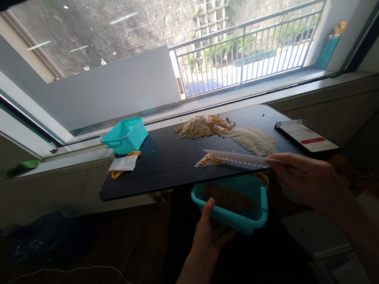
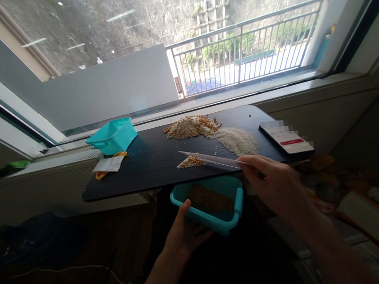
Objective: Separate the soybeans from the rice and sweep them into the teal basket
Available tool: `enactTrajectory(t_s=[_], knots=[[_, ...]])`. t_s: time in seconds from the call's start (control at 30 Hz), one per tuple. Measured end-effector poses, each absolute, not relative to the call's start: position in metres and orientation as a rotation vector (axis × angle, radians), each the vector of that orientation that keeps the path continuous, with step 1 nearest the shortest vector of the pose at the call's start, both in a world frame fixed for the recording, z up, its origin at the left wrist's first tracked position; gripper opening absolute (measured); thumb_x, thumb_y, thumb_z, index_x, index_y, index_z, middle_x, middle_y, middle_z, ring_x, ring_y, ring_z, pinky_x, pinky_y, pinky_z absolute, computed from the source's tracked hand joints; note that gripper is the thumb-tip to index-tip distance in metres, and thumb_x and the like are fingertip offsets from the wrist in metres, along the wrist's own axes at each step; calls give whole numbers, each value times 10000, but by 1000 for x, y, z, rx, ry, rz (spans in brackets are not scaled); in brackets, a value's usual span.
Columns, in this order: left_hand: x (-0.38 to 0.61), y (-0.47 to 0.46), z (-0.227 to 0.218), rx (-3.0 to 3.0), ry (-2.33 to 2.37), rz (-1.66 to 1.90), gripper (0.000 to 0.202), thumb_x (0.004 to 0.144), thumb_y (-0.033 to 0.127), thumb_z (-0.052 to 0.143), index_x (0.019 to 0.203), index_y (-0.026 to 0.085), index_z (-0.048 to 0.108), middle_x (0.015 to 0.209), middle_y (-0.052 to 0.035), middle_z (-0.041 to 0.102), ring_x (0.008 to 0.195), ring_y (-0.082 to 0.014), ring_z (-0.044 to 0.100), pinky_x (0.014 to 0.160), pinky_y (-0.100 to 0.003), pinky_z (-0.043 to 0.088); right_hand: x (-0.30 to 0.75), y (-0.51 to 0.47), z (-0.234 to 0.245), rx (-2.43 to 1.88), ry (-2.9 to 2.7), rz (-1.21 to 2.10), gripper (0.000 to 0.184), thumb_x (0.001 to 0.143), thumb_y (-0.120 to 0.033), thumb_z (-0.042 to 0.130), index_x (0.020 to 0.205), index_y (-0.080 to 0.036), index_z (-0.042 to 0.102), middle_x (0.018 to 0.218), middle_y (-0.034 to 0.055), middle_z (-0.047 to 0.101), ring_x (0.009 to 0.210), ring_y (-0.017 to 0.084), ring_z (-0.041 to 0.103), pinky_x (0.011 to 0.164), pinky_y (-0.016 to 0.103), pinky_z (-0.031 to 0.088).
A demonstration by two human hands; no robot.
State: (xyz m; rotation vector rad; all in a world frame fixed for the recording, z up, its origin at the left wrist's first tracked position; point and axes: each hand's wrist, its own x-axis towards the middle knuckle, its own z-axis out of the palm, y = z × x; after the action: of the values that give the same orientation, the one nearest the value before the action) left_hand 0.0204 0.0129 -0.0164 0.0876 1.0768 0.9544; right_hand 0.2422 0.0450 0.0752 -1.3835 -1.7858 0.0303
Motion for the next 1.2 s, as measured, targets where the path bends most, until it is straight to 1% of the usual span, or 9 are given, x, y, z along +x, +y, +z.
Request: enactTrajectory(t_s=[0.17, 0.33, 0.53, 0.77, 0.87, 1.03, 1.2], knots=[[21, 15, -15, 58, 1092, 949, 551, 841, 506, 590, 1262, 158, 522, 1237, -172, 604, 1080, -333, 620, 870, -482, 538, 242, 40, 79, -1392, -1789, 111, 297, 873, -473, 519, 934, -252, 707, 821, 59, 746, 655, 238, 684, 619, 367, 525], [20, 16, -16, 34, 1115, 936, 543, 842, 502, 592, 1257, 158, 529, 1220, -168, 617, 1072, -333, 624, 873, -486, 537, 241, 42, 77, -1385, -1774, 111, 273, 867, -463, 541, 953, -267, 709, 877, 59, 753, 719, 249, 697, 658, 371, 534], [20, 13, -15, 46, 1091, 959, 565, 838, 502, 598, 1283, 166, 515, 1251, -170, 608, 1081, -337, 624, 848, -479, 551, 235, 44, 73, -1341, -1805, 164, 231, 863, -413, 567, 965, -262, 709, 858, 28, 749, 677, 202, 692, 639, 321, 527], [18, 15, -16, 49, 1093, 958, 588, 836, 513, 596, 1284, 141, 510, 1269, -187, 594, 1079, -337, 621, 820, -458, 561, 217, 58, 76, -1275, -1866, 229, 210, 885, -382, 535, 946, -270, 701, 915, 35, 753, 771, 207, 703, 695, 319, 535], [16, 14, -17, 43, 1094, 966, 599, 826, 513, 608, 1290, 147, 509, 1263, -185, 598, 1088, -341, 618, 831, -462, 557, 215, 61, 79, -1278, -1889, 250, 209, 885, -386, 532, 931, -268, 699, 922, 40, 753, 766, 207, 703, 656, 311, 533], [15, 15, -15, 48, 1101, 972, 570, 839, 518, 585, 1286, 171, 520, 1258, -172, 608, 1093, -339, 619, 839, -468, 550, 219, 57, 84, -1274, -1877, 249, 240, 875, -418, 536, 925, -253, 702, 889, 49, 752, 699, 197, 692, 582, 294, 522], [13, 15, -15, 39, 1103, 957, 597, 830, 537, 588, 1285, 155, 522, 1252, -186, 608, 1097, -343, 621, 851, -471, 545, 213, 57, 84, -1302, -1881, 321, 267, 874, -440, 528, 920, -244, 704, 858, 53, 748, 645, 184, 674, 549, 288, 518]])
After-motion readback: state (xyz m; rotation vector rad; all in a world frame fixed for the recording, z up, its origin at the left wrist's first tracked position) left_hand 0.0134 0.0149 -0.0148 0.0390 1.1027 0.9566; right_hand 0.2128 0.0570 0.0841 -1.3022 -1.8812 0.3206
